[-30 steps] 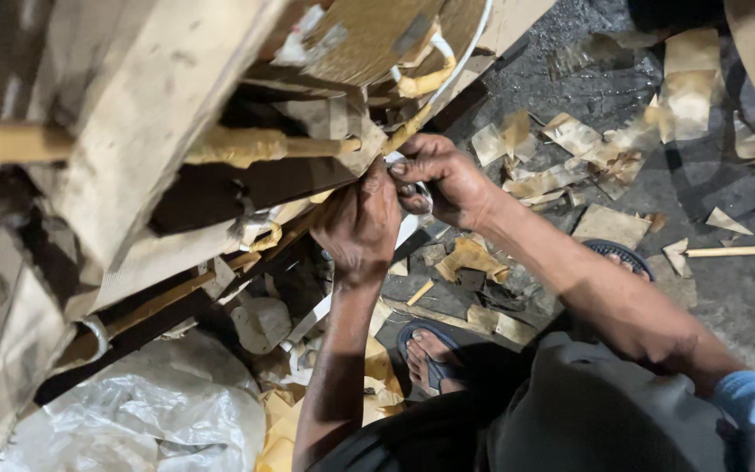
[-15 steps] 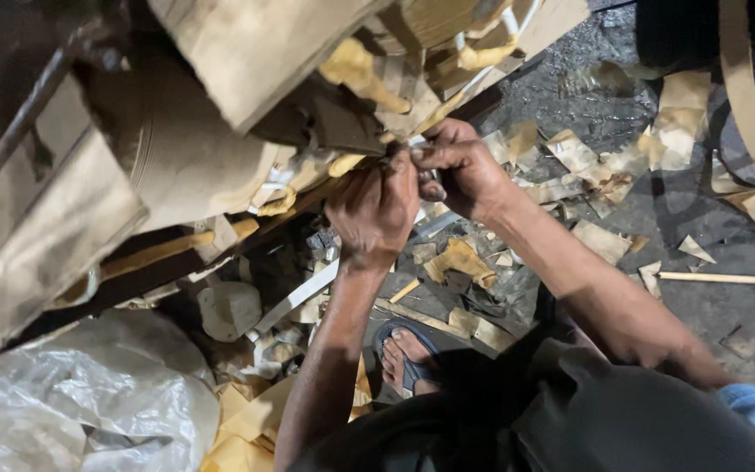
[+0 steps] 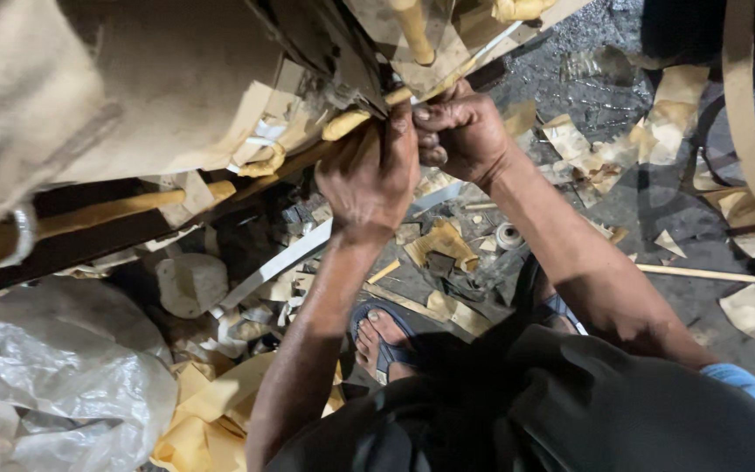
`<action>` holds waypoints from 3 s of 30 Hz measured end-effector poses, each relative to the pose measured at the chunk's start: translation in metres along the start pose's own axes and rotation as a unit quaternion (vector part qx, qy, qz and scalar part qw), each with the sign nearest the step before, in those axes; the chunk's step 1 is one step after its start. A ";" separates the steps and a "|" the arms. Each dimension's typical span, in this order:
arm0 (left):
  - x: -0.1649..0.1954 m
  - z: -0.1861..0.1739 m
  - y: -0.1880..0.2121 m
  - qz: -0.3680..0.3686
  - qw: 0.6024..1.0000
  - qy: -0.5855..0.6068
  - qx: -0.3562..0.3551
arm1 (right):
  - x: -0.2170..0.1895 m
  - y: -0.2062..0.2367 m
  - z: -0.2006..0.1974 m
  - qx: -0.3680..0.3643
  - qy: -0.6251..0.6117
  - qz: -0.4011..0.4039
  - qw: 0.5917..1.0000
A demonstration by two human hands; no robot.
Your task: The person sits on the floor of a cluttered workshop, folds and twists strips of kraft paper by hand, and ties the folded paper pieces into bundles using white cord. They occasionally pick up and set down scissors and reach for more paper strips from the pile around them.
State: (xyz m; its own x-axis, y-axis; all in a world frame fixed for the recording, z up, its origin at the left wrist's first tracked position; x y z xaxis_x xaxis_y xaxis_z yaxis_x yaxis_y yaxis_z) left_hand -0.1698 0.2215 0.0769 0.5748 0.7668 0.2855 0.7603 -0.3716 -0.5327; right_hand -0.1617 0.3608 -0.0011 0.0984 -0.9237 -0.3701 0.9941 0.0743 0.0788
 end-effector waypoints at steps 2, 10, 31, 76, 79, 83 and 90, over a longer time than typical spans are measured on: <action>-0.003 -0.003 -0.001 0.026 0.999 0.025 0.023 | -0.002 0.002 0.004 -0.006 0.047 -0.024 0.999; -0.004 0.000 0.003 0.009 1.000 0.020 0.008 | -0.001 0.002 -0.004 -0.036 0.108 -0.054 0.992; -0.030 0.036 0.058 -0.596 0.541 0.592 0.039 | 0.014 0.062 0.029 0.041 0.280 -0.127 0.951; -0.025 0.015 0.035 -0.129 0.982 0.137 0.009 | 0.006 0.054 0.089 -0.040 0.861 -0.204 0.464; -0.025 0.006 0.042 -0.074 0.959 0.272 0.034 | 0.001 0.047 0.097 -0.073 0.882 -0.209 0.416; -0.020 -0.005 0.057 -0.183 0.950 0.249 -0.030 | -0.001 0.051 0.096 -0.090 0.892 -0.151 0.417; -0.016 -0.016 0.062 -0.262 0.877 0.393 0.093 | -0.003 0.055 0.098 -0.145 0.937 -0.175 0.267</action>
State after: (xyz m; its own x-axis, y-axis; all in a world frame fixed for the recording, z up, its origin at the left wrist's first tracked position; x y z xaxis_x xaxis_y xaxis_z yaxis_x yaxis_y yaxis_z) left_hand -0.1274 0.1775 0.0524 0.2479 0.1827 0.9514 0.9618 0.0712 -0.2642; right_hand -0.1119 0.3310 0.0949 -0.4231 0.8948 -0.1428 0.8922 0.3839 -0.2380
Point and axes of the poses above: each hand's wrist, its own y-axis away from the middle knuckle, its own z-axis out of the palm, x = y × z, the point moved 3 cm from there along -y, towards the middle knuckle, and after that the axes turned 12 degrees about -z, right-handed, at the moved point
